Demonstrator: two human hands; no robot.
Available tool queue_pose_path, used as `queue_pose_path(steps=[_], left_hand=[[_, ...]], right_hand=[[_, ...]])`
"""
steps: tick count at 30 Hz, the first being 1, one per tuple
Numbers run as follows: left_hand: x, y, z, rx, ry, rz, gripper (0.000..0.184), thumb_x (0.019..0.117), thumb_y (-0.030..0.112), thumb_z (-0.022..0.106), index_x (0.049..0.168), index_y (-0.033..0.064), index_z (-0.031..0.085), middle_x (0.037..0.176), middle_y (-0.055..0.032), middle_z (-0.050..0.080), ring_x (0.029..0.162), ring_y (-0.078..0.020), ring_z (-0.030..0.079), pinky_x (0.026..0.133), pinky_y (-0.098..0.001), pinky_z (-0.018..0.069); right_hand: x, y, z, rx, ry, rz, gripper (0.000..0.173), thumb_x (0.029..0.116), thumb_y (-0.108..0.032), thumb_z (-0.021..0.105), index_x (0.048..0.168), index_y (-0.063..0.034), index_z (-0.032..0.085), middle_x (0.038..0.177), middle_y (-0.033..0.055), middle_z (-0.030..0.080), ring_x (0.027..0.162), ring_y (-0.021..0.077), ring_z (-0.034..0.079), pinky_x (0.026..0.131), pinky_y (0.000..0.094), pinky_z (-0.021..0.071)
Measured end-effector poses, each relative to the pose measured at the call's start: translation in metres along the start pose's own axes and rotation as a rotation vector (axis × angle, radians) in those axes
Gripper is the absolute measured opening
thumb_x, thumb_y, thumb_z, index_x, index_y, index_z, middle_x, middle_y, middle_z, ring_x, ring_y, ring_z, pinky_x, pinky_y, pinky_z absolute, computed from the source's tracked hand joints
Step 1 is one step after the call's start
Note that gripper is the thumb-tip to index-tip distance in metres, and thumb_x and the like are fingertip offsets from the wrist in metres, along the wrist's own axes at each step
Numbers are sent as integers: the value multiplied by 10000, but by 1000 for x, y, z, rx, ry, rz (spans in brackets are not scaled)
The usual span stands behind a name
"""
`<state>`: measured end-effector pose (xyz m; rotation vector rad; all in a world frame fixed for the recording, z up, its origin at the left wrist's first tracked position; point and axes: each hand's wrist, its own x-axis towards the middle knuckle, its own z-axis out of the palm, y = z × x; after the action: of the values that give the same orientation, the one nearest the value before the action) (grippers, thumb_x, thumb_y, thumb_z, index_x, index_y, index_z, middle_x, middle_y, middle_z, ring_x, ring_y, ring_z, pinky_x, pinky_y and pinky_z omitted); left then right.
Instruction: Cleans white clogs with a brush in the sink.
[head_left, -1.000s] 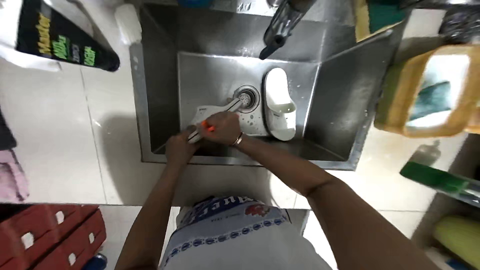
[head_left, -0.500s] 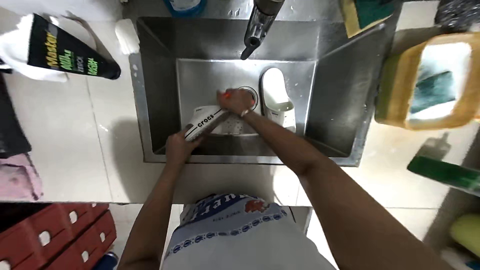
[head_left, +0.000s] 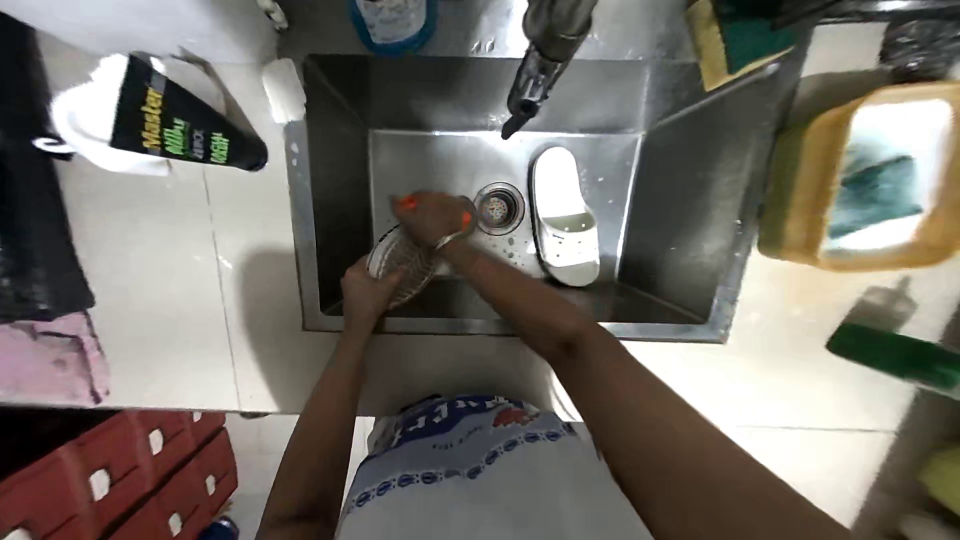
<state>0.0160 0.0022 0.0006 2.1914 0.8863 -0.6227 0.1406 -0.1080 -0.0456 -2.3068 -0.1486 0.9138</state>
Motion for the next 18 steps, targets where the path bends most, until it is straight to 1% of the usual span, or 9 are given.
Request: queue_pose_path(steps=[2, 5, 8, 10, 11, 12, 14, 16, 18], left_hand=[[0, -2, 0, 46, 20, 27, 504, 892, 349, 820, 1212, -9, 667, 1046, -268, 704, 976, -431, 693, 875, -651, 531], [-4, 1, -3, 64, -7, 117, 557, 876, 330, 838, 1269, -21, 659, 1121, -262, 707, 1068, -393, 691, 969, -605, 520], [-11, 19, -8, 48, -83, 202, 564, 884, 311, 826, 1293, -30, 640, 1165, -246, 698, 1114, -352, 679, 1011, -549, 516], [-11, 36, -12, 16, -84, 255, 539, 886, 287, 826, 1293, -15, 643, 1161, -236, 700, 1101, -344, 680, 1000, -551, 520], [-9, 45, -14, 9, -71, 282, 524, 888, 281, 825, 1293, -1, 647, 1156, -232, 704, 1088, -348, 685, 985, -567, 523], [-4, 54, -17, 19, -62, 306, 522, 897, 297, 819, 1303, 18, 646, 1156, -234, 705, 1080, -362, 689, 970, -594, 524], [9, 71, -20, 33, -58, 360, 533, 913, 335, 801, 1327, 41, 639, 1170, -242, 701, 1083, -391, 689, 956, -632, 524], [24, 88, -21, -26, -56, 394, 526, 916, 339, 794, 1324, 41, 647, 1177, -235, 704, 1099, -378, 688, 979, -619, 520], [36, 105, -19, -114, -71, 425, 491, 941, 326, 767, 1312, 27, 648, 1178, -217, 704, 1090, -330, 691, 989, -567, 529]], right_hand=[[-24, 3, -3, 67, -38, -125, 554, 1025, -572, 502, 1083, -88, 766, 1022, 158, 757, 1000, 353, 720, 856, 629, 539], [-19, 31, -33, 0, -61, -105, 587, 1006, -574, 552, 1069, -26, 755, 1075, 216, 737, 1064, 393, 695, 901, 639, 515], [-9, 48, -103, -82, 74, 93, 655, 966, -614, 597, 1267, -35, 662, 1143, 238, 714, 1108, 429, 679, 910, 657, 517], [-14, 50, -151, -43, 322, 132, 753, 942, -620, 632, 1450, -75, 521, 1130, 233, 720, 1055, 443, 697, 881, 661, 535], [-14, 52, -171, -55, 465, 107, 780, 934, -623, 637, 1494, -102, 486, 1122, 229, 725, 1008, 445, 710, 846, 655, 544], [-12, 53, -190, -89, 578, 73, 802, 932, -627, 635, 1536, -132, 449, 1187, 229, 707, 991, 444, 711, 828, 649, 547], [-5, 49, -226, -179, 657, 41, 849, 937, -615, 627, 1619, -204, 334, 1409, 222, 588, 999, 428, 699, 828, 629, 546], [5, 42, -255, -280, 628, 22, 836, 935, -576, 654, 1612, -193, 347, 1492, 235, 509, 1046, 452, 680, 857, 649, 531], [12, 40, -275, -373, 578, -2, 743, 920, -555, 691, 1504, -146, 481, 1493, 248, 494, 1082, 479, 665, 864, 682, 521]])
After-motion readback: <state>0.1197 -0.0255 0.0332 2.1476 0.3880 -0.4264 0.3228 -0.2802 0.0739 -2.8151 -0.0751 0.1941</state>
